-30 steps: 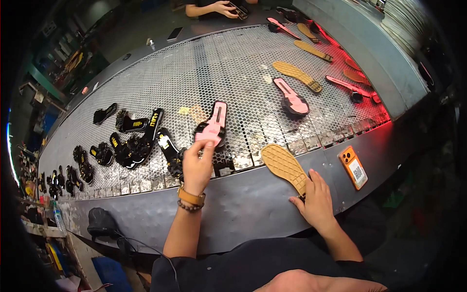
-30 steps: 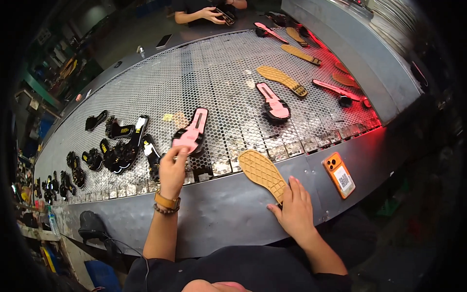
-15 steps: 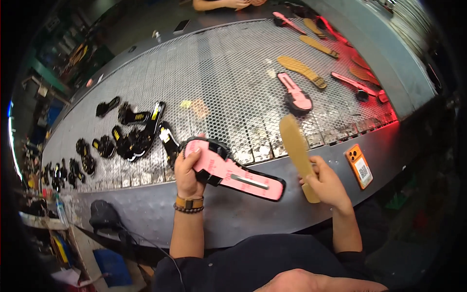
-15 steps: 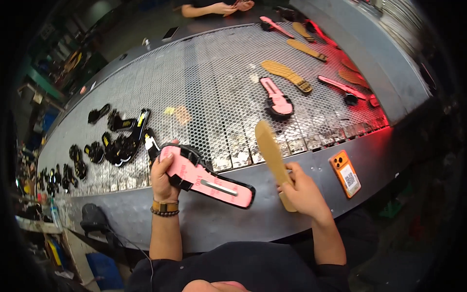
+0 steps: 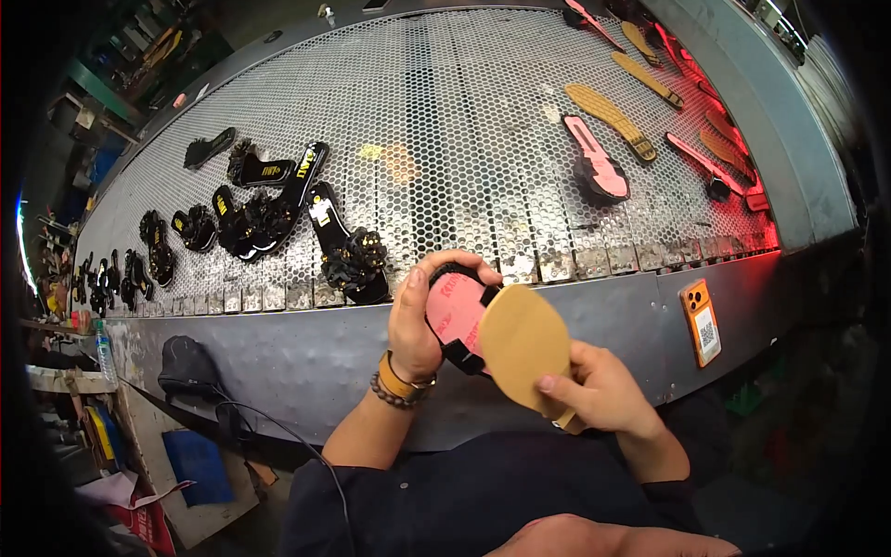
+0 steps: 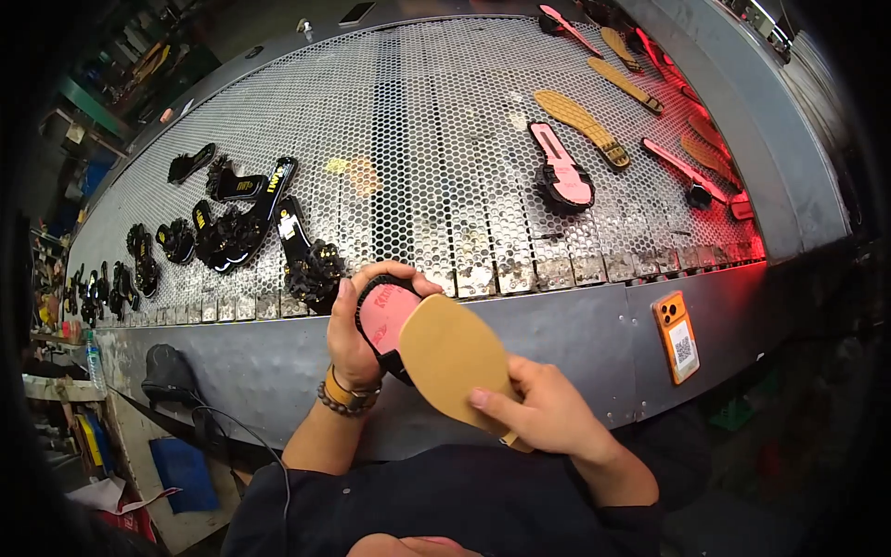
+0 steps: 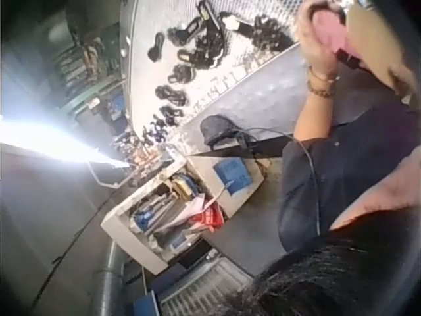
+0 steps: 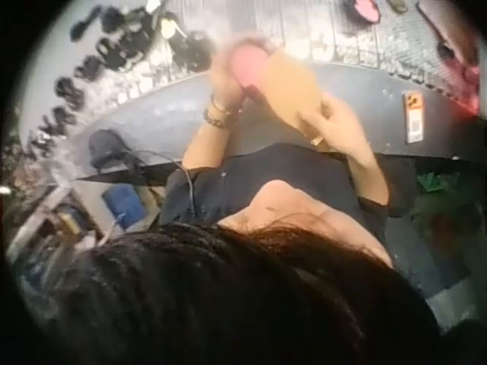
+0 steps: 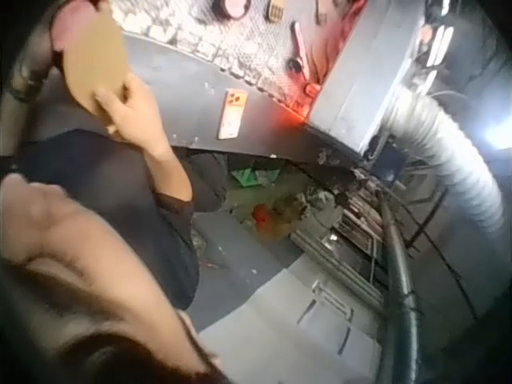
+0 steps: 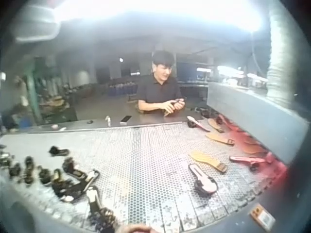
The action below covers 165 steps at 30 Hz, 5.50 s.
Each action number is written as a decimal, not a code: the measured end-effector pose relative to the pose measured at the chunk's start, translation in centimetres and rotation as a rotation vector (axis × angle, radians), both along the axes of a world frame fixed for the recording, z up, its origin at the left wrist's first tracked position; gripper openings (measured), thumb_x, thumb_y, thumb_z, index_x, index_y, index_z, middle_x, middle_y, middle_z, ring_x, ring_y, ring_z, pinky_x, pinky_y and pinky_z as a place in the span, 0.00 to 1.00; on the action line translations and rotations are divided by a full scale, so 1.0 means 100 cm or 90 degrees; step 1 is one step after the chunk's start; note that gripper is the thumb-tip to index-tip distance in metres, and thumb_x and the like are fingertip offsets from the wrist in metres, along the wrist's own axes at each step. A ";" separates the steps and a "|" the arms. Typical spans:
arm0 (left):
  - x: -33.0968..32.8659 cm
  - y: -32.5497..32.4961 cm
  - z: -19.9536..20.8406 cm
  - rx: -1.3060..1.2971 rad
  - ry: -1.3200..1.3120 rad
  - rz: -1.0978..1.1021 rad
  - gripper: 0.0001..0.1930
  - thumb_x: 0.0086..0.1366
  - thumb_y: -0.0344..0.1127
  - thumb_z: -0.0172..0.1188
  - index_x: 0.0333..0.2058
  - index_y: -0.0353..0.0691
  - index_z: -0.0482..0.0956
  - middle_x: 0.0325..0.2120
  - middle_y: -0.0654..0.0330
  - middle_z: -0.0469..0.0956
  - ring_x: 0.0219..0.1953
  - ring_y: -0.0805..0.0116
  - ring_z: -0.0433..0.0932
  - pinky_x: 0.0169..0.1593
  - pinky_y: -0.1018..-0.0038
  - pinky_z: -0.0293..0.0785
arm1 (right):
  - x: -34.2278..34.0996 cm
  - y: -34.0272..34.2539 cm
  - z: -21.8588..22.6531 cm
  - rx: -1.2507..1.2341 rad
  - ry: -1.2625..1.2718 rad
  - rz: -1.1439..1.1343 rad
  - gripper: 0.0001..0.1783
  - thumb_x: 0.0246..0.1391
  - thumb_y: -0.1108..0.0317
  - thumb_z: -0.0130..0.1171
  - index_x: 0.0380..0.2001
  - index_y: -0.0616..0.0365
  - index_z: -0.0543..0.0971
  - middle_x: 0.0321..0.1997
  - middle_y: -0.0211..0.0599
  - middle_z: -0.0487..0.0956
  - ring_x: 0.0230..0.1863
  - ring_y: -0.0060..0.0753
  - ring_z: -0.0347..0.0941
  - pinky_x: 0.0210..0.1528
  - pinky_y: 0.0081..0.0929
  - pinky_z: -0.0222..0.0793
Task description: Manually assemble shoe components on a production line by fitting insoles and outsoles onto sandal bases.
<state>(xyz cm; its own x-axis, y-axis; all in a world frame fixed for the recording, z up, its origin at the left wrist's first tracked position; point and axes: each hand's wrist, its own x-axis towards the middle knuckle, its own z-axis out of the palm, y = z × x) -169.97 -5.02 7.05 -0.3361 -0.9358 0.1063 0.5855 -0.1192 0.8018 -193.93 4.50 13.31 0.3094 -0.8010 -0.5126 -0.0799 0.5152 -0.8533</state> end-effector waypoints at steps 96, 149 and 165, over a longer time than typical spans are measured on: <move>-0.150 0.024 -0.008 0.292 0.224 0.036 0.16 0.78 0.30 0.46 0.59 0.33 0.72 0.55 0.42 0.80 0.60 0.49 0.79 0.65 0.55 0.76 | -0.072 -0.032 0.001 -0.731 0.538 0.137 0.43 0.48 0.53 0.77 0.61 0.68 0.73 0.58 0.55 0.78 0.59 0.57 0.77 0.59 0.47 0.73; -0.127 0.022 0.058 -0.396 -0.004 -0.174 0.21 0.57 0.36 0.79 0.47 0.30 0.87 0.48 0.41 0.86 0.57 0.39 0.82 0.70 0.44 0.67 | -0.162 -0.021 0.028 -0.756 0.473 0.085 0.26 0.49 0.66 0.73 0.51 0.64 0.80 0.47 0.43 0.83 0.52 0.47 0.80 0.55 0.45 0.73; -0.183 0.063 0.022 -0.061 -0.243 -0.103 0.27 0.70 0.51 0.69 0.59 0.39 0.78 0.48 0.46 0.85 0.51 0.54 0.84 0.52 0.63 0.81 | -0.178 0.006 -0.001 -0.475 0.182 -0.036 0.12 0.58 0.67 0.69 0.42 0.65 0.84 0.38 0.43 0.86 0.39 0.40 0.85 0.43 0.32 0.78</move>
